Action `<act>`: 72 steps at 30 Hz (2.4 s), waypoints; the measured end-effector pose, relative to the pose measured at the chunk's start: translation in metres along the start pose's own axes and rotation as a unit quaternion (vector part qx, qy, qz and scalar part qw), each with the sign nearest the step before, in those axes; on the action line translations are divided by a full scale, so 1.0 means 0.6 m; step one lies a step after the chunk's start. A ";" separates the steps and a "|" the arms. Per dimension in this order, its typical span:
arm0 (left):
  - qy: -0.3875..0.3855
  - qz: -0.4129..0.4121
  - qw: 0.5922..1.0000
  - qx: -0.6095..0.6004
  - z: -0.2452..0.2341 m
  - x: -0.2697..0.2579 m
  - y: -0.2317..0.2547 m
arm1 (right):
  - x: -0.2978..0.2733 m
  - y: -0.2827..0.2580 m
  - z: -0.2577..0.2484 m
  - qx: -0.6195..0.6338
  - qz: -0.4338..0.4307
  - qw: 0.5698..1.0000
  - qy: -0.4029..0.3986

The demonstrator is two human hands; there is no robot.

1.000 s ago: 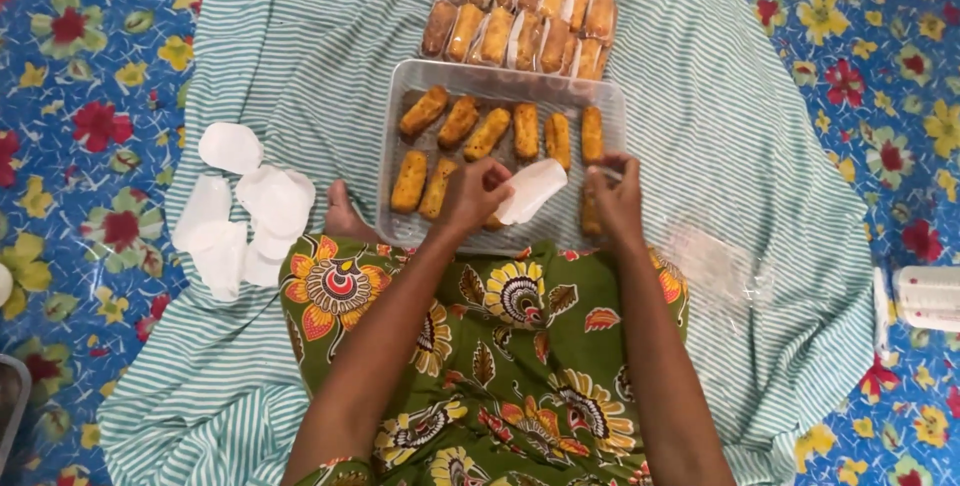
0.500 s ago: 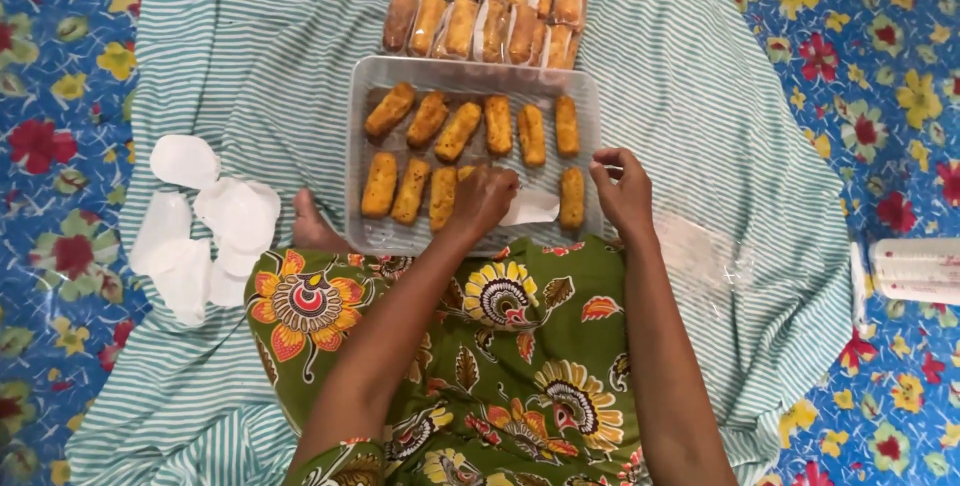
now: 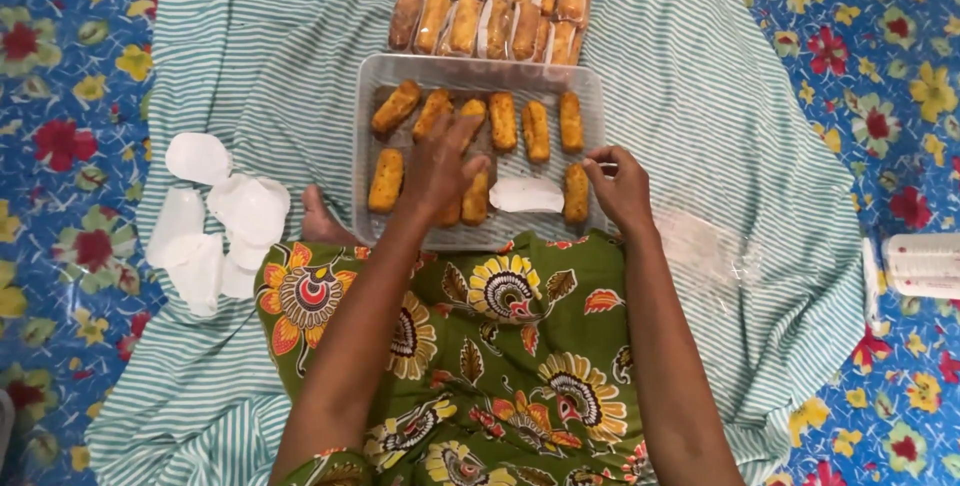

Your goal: Wrapping individual rectangular food items in plastic film and organizing them in a tray.

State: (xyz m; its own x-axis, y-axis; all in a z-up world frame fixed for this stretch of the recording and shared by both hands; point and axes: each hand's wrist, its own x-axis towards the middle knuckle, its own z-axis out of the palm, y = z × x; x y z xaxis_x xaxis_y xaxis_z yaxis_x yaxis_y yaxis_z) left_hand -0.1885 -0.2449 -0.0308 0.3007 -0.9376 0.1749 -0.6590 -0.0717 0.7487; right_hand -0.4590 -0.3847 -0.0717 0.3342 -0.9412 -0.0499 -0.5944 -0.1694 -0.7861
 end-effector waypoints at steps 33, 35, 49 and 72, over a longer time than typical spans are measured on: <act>-0.171 -0.116 0.972 0.114 0.095 -0.072 -0.190 | 0.012 -0.076 0.192 -0.067 -0.131 0.969 -0.199; -0.165 -0.099 0.976 0.105 0.075 -0.080 -0.156 | 0.018 -0.078 0.202 -0.099 -0.151 0.962 -0.206; -0.191 -0.058 0.969 0.149 0.159 -0.072 -0.136 | 0.046 -0.077 0.245 -0.178 -0.180 0.928 -0.272; -0.087 0.026 0.962 0.256 0.173 -0.108 -0.133 | 0.049 -0.063 0.234 -0.154 -0.138 0.929 -0.307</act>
State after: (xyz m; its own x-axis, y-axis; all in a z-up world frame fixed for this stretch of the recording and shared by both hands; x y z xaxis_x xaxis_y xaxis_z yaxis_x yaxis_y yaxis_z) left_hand -0.2269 -0.2139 -0.1680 0.1664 -0.9842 0.0606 -0.9370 -0.1387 0.3207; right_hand -0.3243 -0.3649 -0.1300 0.8026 -0.5216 -0.2895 -0.5742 -0.5440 -0.6119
